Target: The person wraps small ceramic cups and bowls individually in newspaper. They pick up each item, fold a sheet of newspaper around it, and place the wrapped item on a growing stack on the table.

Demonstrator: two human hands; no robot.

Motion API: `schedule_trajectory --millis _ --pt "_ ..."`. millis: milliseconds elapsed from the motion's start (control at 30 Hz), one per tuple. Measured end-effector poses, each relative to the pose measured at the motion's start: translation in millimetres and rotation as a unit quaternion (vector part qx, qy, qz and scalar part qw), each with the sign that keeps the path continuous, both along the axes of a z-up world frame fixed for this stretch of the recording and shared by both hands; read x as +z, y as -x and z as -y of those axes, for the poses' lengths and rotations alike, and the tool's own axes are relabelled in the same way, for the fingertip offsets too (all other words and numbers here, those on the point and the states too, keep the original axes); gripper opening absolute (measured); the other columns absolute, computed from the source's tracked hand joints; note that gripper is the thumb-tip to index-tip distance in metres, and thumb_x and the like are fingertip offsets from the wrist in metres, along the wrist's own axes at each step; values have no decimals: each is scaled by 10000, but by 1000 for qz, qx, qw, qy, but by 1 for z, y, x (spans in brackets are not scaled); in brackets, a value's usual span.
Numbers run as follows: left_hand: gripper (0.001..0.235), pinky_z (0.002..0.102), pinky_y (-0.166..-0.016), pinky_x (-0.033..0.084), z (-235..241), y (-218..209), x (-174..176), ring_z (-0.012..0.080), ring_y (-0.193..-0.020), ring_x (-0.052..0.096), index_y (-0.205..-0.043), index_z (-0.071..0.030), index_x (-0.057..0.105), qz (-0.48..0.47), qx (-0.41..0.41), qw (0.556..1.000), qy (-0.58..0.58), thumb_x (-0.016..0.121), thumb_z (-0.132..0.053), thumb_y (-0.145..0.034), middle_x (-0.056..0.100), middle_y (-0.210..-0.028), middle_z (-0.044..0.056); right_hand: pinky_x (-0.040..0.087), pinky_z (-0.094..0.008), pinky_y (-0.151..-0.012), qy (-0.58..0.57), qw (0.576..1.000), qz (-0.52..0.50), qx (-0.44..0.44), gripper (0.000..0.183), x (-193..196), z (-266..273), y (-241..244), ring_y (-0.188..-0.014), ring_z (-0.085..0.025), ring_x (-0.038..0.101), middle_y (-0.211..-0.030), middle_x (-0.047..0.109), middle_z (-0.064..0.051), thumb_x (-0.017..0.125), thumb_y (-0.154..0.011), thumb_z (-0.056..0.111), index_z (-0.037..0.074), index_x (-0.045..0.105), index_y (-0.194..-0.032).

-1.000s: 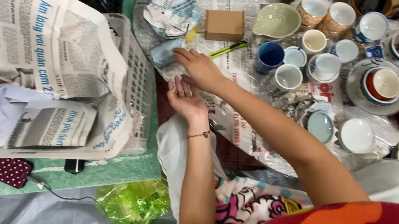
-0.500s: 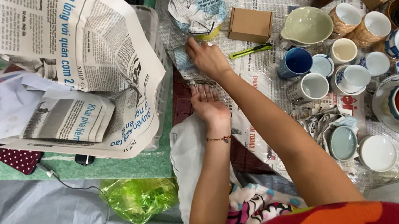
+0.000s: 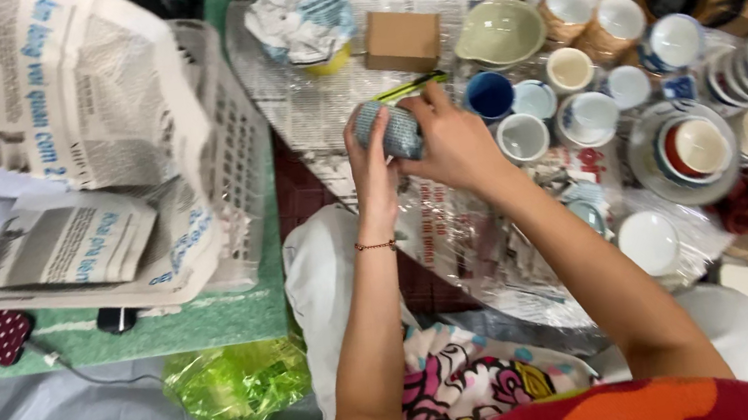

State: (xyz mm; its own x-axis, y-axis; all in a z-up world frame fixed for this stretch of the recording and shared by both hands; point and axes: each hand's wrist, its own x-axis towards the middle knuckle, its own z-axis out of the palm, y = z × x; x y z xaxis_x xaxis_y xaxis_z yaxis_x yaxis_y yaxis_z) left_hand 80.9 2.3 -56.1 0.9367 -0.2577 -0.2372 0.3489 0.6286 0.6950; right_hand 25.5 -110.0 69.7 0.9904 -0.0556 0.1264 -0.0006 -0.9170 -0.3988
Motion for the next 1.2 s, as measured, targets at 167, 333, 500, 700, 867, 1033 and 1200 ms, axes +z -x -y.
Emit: schedule_trajectory --millis 167,333,500,700,867,1033,1200 --pt "465 379 -943 537 33 28 12 196 -1141 633 -1347 -24 551 24 -174 976 127 756 -266 -1008 648 -1236 94 522 -466 -858 -76 991 82 -75 751 32 19 92 -1068 -372 628 -1288 563 -182 896 -750 285 47 505 -1347" --pt "507 417 -861 579 53 75 5 232 -1087 682 -1341 -65 571 -103 -317 924 189 630 -416 -980 699 -1213 88 521 -403 -977 -186 958 215 -45 618 21 38 160 -1216 -339 621 -1497 536 -150 858 -790 189 59 413 -1197" --pt "569 415 -928 586 47 95 -2 234 -1111 692 -1395 -38 551 -105 -367 905 189 615 -462 -1020 675 -1269 120 501 -445 -1067 -179 949 249 -68 386 8 38 200 -1295 -361 610 -1461 532 -162 829 -836 114 53 627 -1158" --pt "492 394 -934 597 52 93 -19 234 -1085 703 -1331 27 551 -16 -335 935 112 670 -353 -1043 659 -1243 161 562 -410 -959 -147 948 225 -172 228 3 29 204 -1222 -306 653 -1389 594 -132 801 -850 78 70 693 -1051" --pt "462 345 -862 600 57 95 -27 185 -1029 705 -1283 29 613 53 -308 947 76 723 -318 -999 689 -1190 133 564 -404 -909 -106 947 213 -216 193 6 37 208 -1196 -316 650 -1375 622 -140 766 -831 37 86 751 -1017" --pt "492 339 -897 598 59 96 -22 172 -1060 697 -1278 36 629 88 -279 954 64 748 -335 -977 698 -1188 112 530 -474 -1003 -15 955 219 -200 184 3 41 213 -1272 -371 579 -1413 596 -163 767 -831 46 74 771 -1013" --pt "566 342 -995 570 59 99 -12 164 -1146 672 -1335 27 596 127 -249 959 54 756 -348 -941 679 -1257 102 534 -438 -985 -104 948 205 -222 301 0 39 213 -1310 -376 562 -1530 478 -201 694 -934 27 64 721 -1231"
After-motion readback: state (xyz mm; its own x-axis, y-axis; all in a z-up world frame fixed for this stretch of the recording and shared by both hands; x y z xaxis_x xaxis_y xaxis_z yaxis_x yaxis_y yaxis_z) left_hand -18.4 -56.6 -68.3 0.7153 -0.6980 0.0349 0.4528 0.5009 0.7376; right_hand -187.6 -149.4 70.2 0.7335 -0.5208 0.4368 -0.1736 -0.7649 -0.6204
